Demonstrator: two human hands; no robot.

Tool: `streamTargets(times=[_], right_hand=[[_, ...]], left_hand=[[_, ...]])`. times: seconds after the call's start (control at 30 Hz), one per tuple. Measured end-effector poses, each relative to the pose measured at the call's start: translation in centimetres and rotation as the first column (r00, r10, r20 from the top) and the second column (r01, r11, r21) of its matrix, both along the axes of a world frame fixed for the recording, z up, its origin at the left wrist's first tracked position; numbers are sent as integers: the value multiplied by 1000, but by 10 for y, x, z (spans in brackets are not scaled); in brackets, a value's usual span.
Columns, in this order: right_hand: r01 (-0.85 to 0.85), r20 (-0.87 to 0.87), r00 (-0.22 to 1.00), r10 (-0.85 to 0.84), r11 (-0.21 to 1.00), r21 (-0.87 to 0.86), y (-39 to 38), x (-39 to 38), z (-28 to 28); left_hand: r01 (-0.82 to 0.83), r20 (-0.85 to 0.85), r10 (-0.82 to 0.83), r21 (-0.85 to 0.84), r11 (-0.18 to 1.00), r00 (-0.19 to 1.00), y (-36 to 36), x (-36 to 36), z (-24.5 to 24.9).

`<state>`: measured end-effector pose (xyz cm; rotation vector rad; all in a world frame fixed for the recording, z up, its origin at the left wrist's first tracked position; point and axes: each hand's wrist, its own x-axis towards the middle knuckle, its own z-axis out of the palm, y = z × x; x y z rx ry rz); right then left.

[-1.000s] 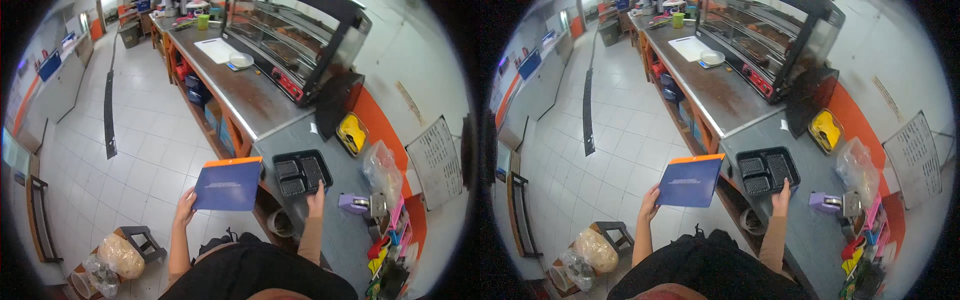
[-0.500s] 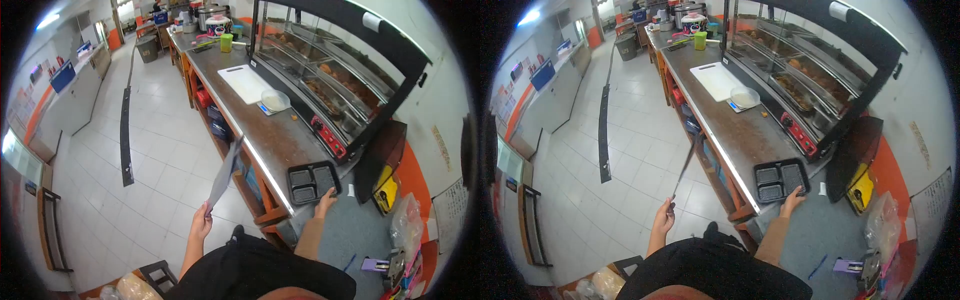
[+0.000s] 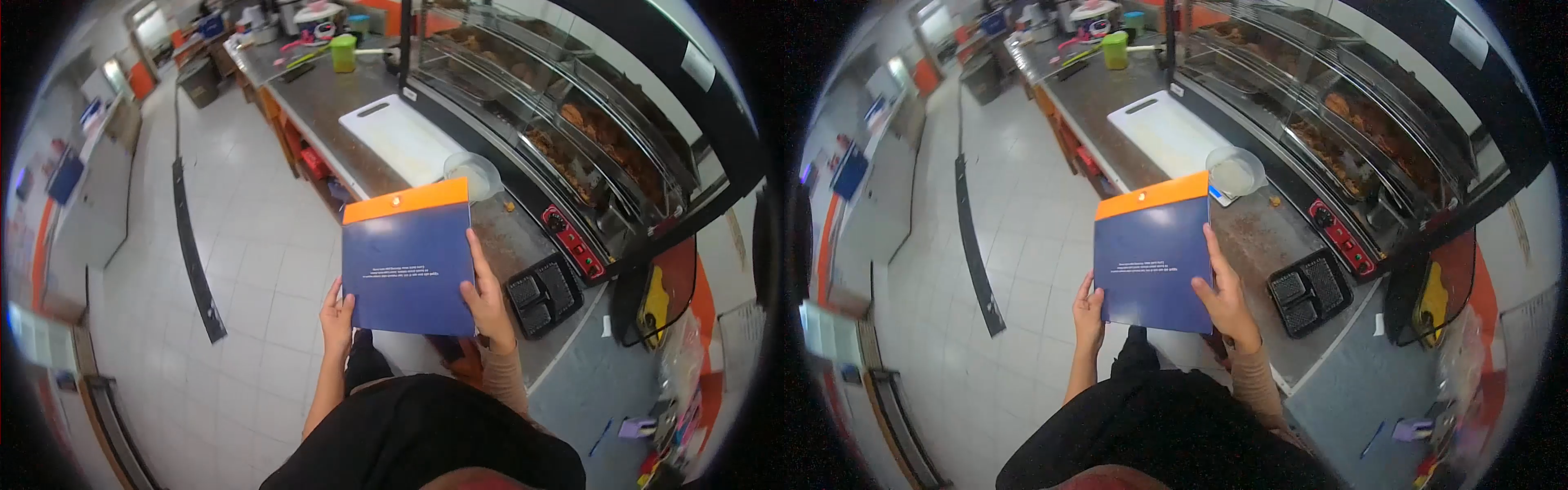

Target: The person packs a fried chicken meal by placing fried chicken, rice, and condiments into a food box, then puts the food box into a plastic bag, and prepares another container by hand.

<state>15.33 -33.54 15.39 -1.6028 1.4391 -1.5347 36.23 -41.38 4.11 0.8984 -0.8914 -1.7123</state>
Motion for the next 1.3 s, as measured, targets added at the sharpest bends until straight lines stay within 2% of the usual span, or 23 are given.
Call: streamTargets(times=[0.07, 0.13, 0.2, 0.27, 0.33, 0.37, 0.4, 0.43, 0.47, 0.5, 0.53, 0.57, 0.6, 0.67, 0.73, 0.8, 0.87, 0.93, 1.03, 1.07, 1.1, 1.23, 1.3], right_hand=[[67, 93, 993, -71, 997, 45, -23, 5, 0], [176, 65, 981, -181, 982, 76, -46, 10, -5], [238, 40, 970, -241, 970, 55, -68, 12, -9], [295, 18, 955, -296, 954, 48, -82, 12, -14], [390, -203, 905, -375, 920, 41, -87, 11, -18], [414, -201, 896, -397, 909, 49, -90, 12, -15], [548, -461, 731, -503, 835, -41, -92, 14, -9], [638, -670, 488, -559, 752, -163, -93, 15, -6], [656, -672, 476, -566, 738, -158, -93, 15, -13], [641, -365, 682, -634, 758, -120, -90, 15, -27], [615, -3, 786, -618, 782, -102, -88, 18, -32], [708, 343, 698, -629, 679, -194, -93, 30, -35], [717, 341, 689, -639, 670, -191, -92, 28, -32], [681, 293, 732, -615, 639, -359, -89, 22, -23], [687, 283, 723, -630, 611, -393, -80, 11, -14], [535, 234, 843, -485, 705, -465, -66, 1, -10], [537, 182, 843, -507, 763, -359, -54, 1, 9], [325, -71, 929, -363, 893, -312, -45, -3, 20], [195, -291, 927, -238, 966, -170, -36, -4, 36], [136, -392, 905, -165, 985, -102, -35, -4, 38], [97, -408, 906, -116, 993, -66, -33, -4, 37], [44, -464, 885, -34, 999, 10, -29, -5, 34], [87, -510, 860, 9, 983, 163, -24, -7, 27]], left_hand=[[47, 45, -42, -99, 994, 998, -42, -4, 2], [80, 286, 49, -422, 903, 957, -84, -4, 7], [84, 230, 6, -380, 921, 973, -116, -7, 21], [187, 434, 200, -696, 693, 878, -150, -5, 24], [282, 496, 133, -671, 686, 858, -170, -9, 32], [242, 375, -1, -595, 766, 927, -178, -13, 33], [220, 228, -118, -500, 838, 967, -184, -18, 35], [245, 151, -198, -454, 857, 969, -188, -22, 37], [266, 151, -220, -449, 853, 964, -190, -26, 39], [276, 105, -257, -450, 849, 961, -190, -30, 41], [285, 57, -291, -450, 846, 955, -189, -33, 43], [299, 58, -306, -444, 844, 950, -186, -38, 46], [261, 15, -287, -463, 847, 958, -183, -46, 51], [233, -23, -276, -475, 849, 961, -182, -57, 59], [340, -326, -536, -499, 797, 779, -185, -66, 64], [466, -235, -600, -442, 766, 765, -190, -70, 63], [755, -303, -776, -210, 621, 553, -196, -77, 67], [836, -150, -848, -150, 528, 509, -205, -84, 70], [956, -30, -978, -206, 209, 207, -227, -89, 44], [923, -242, -967, -384, 22, -78, -234, -87, 34], [924, -237, -968, -383, 14, -84, -236, -89, 25], [874, 108, -969, -461, 151, 224, -224, -97, 7], [829, 261, -890, -525, 193, 373, -216, -104, 1]])
